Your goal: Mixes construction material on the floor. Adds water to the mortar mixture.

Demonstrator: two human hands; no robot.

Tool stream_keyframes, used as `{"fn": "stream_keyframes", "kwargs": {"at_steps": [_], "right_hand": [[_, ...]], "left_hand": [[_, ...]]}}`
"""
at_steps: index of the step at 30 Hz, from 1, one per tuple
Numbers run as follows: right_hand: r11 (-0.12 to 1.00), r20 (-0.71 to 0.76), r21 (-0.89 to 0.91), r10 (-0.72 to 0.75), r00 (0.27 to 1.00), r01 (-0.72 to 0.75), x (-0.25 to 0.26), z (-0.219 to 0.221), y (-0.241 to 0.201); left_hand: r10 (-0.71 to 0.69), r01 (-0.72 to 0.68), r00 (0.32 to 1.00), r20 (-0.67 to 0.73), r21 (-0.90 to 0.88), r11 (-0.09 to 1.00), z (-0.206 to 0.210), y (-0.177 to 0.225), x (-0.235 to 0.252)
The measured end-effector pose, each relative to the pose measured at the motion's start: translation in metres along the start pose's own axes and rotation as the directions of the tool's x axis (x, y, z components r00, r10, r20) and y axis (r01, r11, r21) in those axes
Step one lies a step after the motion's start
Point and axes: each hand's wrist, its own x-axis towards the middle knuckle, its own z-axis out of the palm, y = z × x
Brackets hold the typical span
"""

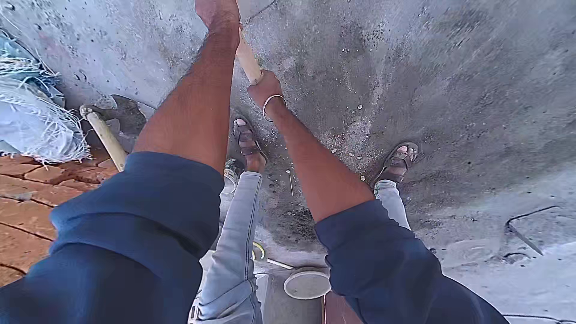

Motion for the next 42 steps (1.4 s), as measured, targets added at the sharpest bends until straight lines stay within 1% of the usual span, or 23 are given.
{"fn": "stream_keyframes", "kwargs": {"at_steps": [1, 2, 9, 11, 13, 15, 17, 18, 20, 22, 23, 24, 25, 26, 27, 29, 31, 34, 36, 37, 38, 40, 42], "right_hand": [[1.0, 0.007, 0.002, 0.021, 1.0, -0.021, -0.008, 0.001, 0.019], [0.999, 0.019, -0.006, 0.049, 0.999, -0.049, -0.02, 0.002, 0.041], [0.964, 0.165, -0.165, 0.237, 0.957, -0.21, -0.111, -0.015, 0.182], [0.934, 0.235, -0.243, 0.32, 0.918, -0.263, -0.136, -0.02, 0.221], [0.917, 0.262, -0.241, 0.377, 0.888, -0.318, -0.162, -0.017, 0.268], [0.89, 0.26, -0.238, 0.443, 0.858, -0.388, -0.197, -0.006, 0.323], [0.863, 0.194, -0.239, 0.492, 0.849, -0.445, -0.22, 0.007, 0.383], [0.83, 0.2, -0.25, 0.549, 0.812, -0.499, -0.247, 0.011, 0.405], [0.735, 0.244, -0.292, 0.676, 0.695, -0.612, -0.304, 0.007, 0.425], [0.677, 0.241, -0.348, 0.733, 0.636, -0.649, -0.353, 0.008, 0.445], [0.663, 0.235, -0.347, 0.746, 0.623, -0.663, -0.371, 0.011, 0.452], [0.665, 0.231, -0.326, 0.745, 0.626, -0.672, -0.378, 0.014, 0.451], [0.69, 0.223, -0.295, 0.722, 0.655, -0.661, -0.366, 0.014, 0.444], [0.732, 0.211, -0.254, 0.68, 0.702, -0.632, -0.344, 0.008, 0.43], [0.783, 0.186, -0.225, 0.619, 0.763, -0.58, -0.321, -0.002, 0.41], [0.893, 0.111, -0.137, 0.444, 0.889, -0.429, -0.253, -0.039, 0.346], [0.946, 0.064, -0.078, 0.32, 0.945, -0.314, -0.189, -0.09, 0.275], [0.988, -0.086, 0.031, 0.153, 0.984, -0.151, -0.099, -0.149, 0.208], [0.99, -0.111, 0.091, 0.121, 0.986, -0.111, -0.067, -0.177, 0.192], [0.987, -0.13, 0.116, 0.124, 0.984, -0.11, -0.055, -0.192, 0.195], [0.983, -0.134, 0.139, 0.141, 0.981, -0.123, -0.053, -0.199, 0.205], [0.963, -0.11, 0.189, 0.214, 0.971, -0.191, -0.07, -0.197, 0.233], [0.947, -0.094, 0.203, 0.271, 0.958, -0.248, -0.087, -0.193, 0.261]], "left_hand": [[-0.006, 0.013, 0.998, -0.057, 0.125, 0.992, 0.008, -0.009, -0.015], [-0.028, 0.044, 0.996, -0.088, 0.181, 0.983, 0.016, -0.023, -0.035], [-0.288, 0.307, 0.947, -0.142, 0.134, 0.942, 0.058, -0.124, -0.184], [-0.304, 0.326, 0.941, -0.146, 0.167, 0.93, 0.067, -0.154, -0.236], [-0.294, 0.314, 0.948, -0.121, 0.213, 0.925, 0.077, -0.182, -0.286], [-0.349, 0.362, 0.932, -0.096, 0.265, 0.894, 0.089, -0.21, -0.331], [-0.475, 0.45, 0.88, 0.001, 0.321, 0.833, 0.107, -0.234, -0.364], [-0.541, 0.5, 0.839, 0.054, 0.317, 0.806, 0.108, -0.255, -0.391], [-0.639, 0.595, 0.747, 0.184, 0.243, 0.766, 0.1, -0.286, -0.451], [-0.673, 0.659, 0.683, 0.283, 0.157, 0.736, 0.089, -0.305, -0.507], [-0.681, 0.684, 0.654, 0.328, 0.127, 0.718, 0.079, -0.303, -0.527], [-0.664, 0.684, 0.65, 0.369, 0.096, 0.723, 0.07, -0.295, -0.534], [-0.623, 0.662, 0.674, 0.397, 0.05, 0.748, 0.068, -0.28, -0.523], [-0.564, 0.62, 0.72, 0.403, -0.011, 0.784, 0.07, -0.258, -0.503], [-0.499, 0.566, 0.773, 0.391, -0.072, 0.821, 0.072, -0.229, -0.479], [-0.312, 0.394, 0.884, 0.347, -0.198, 0.897, 0.088, -0.157, -0.409], [-0.144, 0.233, 0.937, 0.318, -0.265, 0.936, 0.109, -0.085, -0.345], [0.076, -0.01, 0.98, 0.185, -0.338, 0.941, 0.167, 0.004, -0.255], [0.146, -0.108, 0.978, 0.149, -0.237, 0.965, 0.199, 0.036, -0.227], [0.173, -0.151, 0.975, 0.142, -0.153, 0.977, 0.219, 0.048, -0.224], [0.183, -0.18, 0.976, 0.119, -0.035, 0.983, 0.235, 0.05, -0.23], [0.165, -0.175, 0.984, 0.06, 0.239, 0.955, 0.248, 0.039, -0.266], [0.145, -0.145, 0.989, 0.027, 0.339, 0.929, 0.254, 0.024, -0.301]]}}
